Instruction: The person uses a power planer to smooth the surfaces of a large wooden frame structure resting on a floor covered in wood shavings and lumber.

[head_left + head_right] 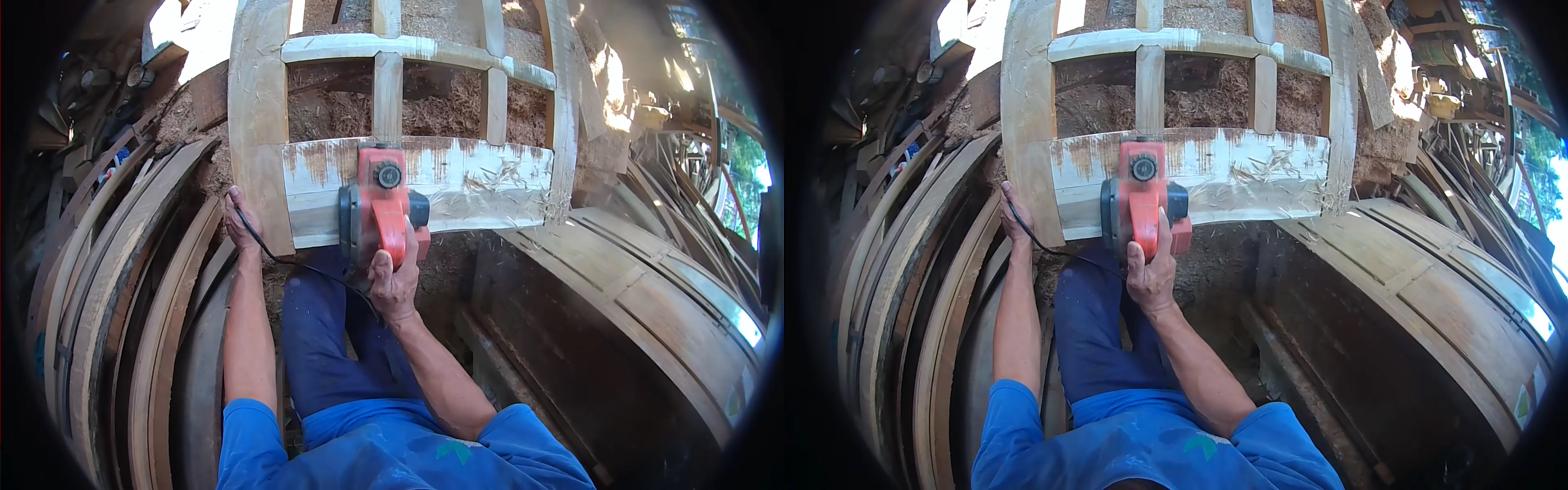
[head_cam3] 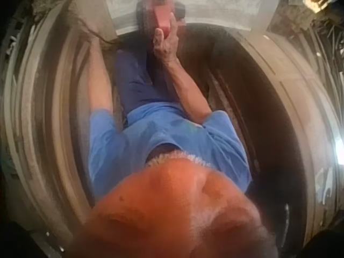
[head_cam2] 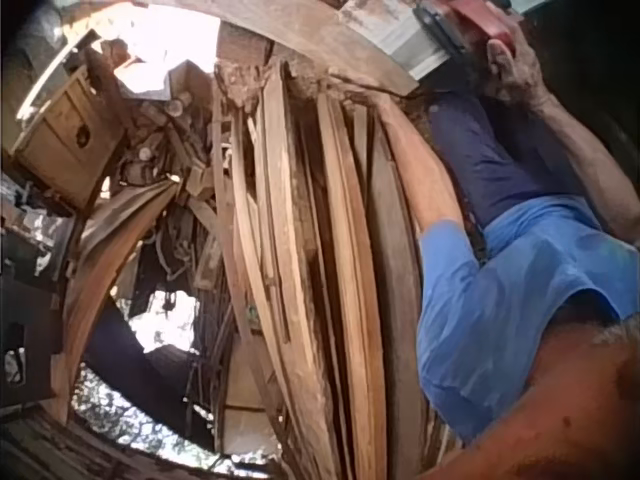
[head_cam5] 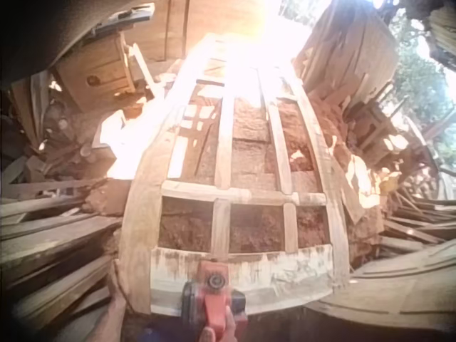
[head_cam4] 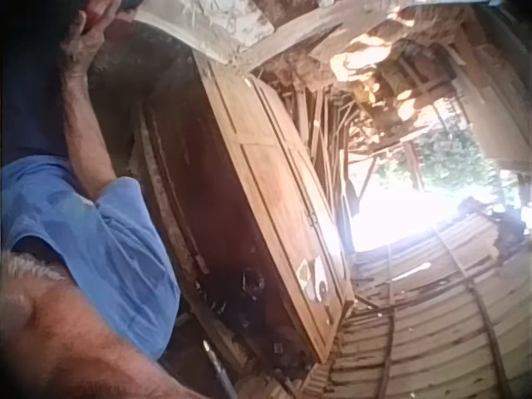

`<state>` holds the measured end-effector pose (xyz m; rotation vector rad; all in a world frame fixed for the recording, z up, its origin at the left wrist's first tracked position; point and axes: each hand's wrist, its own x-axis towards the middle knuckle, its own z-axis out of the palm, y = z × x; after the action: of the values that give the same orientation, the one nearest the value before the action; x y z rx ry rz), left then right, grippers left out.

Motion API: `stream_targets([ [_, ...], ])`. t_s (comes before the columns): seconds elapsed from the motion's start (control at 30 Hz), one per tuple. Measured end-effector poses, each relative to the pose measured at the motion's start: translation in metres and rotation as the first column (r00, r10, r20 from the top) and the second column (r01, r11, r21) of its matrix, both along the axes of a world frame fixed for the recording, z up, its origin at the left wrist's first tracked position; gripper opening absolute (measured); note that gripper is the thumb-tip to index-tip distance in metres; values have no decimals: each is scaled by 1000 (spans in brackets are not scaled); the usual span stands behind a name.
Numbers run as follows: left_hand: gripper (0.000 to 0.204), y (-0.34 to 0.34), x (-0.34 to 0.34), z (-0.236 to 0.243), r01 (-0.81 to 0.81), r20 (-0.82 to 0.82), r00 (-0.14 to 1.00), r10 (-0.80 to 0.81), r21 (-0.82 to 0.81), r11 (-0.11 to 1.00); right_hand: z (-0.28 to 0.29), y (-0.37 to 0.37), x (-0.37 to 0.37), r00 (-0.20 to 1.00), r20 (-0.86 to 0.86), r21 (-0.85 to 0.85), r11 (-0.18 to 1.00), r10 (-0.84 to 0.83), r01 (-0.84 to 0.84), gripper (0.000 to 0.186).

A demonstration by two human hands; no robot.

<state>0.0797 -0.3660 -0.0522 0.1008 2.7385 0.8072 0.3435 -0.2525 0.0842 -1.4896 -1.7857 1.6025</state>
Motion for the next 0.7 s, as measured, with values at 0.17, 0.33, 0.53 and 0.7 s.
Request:
stream_targets([
  [0.17, 84, 0, 5, 4, -7, 25, 1000, 6, 25, 1000, -14, 79, -64, 998, -66, 156, 987, -17, 27, 70],
  [0.33, 88, 1, 11, 3, 27, 34, 999, -29, 68, 997, -4, 170, -129, 1000, 20, 252, 968, 0, -5, 69],
  [0.53, 87, 1, 2, 0, 33, -3, 999, -33, 37, 999, -3, 158, -123, 999, 2, 258, 965, -40, 38, 73],
  [0.7, 81, 0, 1, 7, 26, 38, 999, -26, 12, 1000, -16, 48, -24, 997, -16, 215, 974, -74, 76, 70],
])
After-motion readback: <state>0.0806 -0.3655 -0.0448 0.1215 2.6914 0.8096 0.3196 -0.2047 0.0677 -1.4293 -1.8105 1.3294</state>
